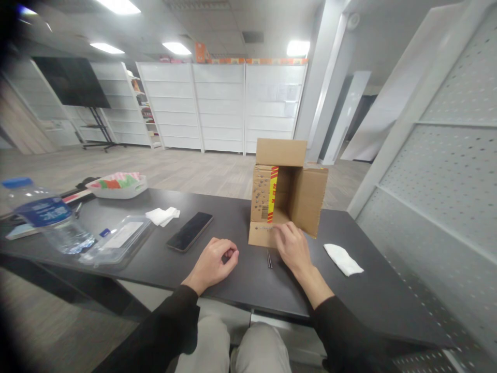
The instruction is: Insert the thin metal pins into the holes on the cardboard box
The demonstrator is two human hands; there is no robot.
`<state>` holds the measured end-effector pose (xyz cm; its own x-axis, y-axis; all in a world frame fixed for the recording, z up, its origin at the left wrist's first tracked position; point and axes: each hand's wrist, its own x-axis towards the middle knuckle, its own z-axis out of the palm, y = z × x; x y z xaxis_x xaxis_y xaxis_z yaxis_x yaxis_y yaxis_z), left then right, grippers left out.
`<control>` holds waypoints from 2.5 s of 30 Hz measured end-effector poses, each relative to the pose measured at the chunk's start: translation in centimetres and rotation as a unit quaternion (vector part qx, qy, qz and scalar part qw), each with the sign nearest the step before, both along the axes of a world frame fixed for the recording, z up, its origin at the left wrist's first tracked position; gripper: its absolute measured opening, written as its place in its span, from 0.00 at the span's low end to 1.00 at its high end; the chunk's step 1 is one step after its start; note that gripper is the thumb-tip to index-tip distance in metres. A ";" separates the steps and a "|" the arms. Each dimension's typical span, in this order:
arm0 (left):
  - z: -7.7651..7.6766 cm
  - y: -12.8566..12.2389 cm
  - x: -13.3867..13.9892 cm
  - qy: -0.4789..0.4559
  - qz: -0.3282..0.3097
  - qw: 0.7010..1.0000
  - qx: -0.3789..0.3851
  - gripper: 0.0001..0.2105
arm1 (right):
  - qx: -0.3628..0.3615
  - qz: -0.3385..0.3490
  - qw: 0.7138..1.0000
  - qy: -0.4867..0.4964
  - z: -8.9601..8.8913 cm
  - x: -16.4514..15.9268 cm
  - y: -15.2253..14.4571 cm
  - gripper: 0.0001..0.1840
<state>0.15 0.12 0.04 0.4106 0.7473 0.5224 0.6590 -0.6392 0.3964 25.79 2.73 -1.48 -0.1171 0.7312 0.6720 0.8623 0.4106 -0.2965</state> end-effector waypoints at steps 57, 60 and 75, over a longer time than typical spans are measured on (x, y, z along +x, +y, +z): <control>0.0 -0.1 0.0 0.010 0.004 1.000 -0.003 0.06 | -0.146 0.160 0.969 -0.122 2.0 -0.8 -4.4 0.11; 0.1 -0.1 0.0 0.009 0.005 1.000 -0.004 0.06 | -0.145 0.158 0.971 -0.108 2.0 -0.8 -4.1 0.09; 0.1 -0.1 0.0 0.007 0.005 1.000 -0.008 0.06 | -0.052 0.050 0.995 0.074 1.8 0.0 -0.4 0.16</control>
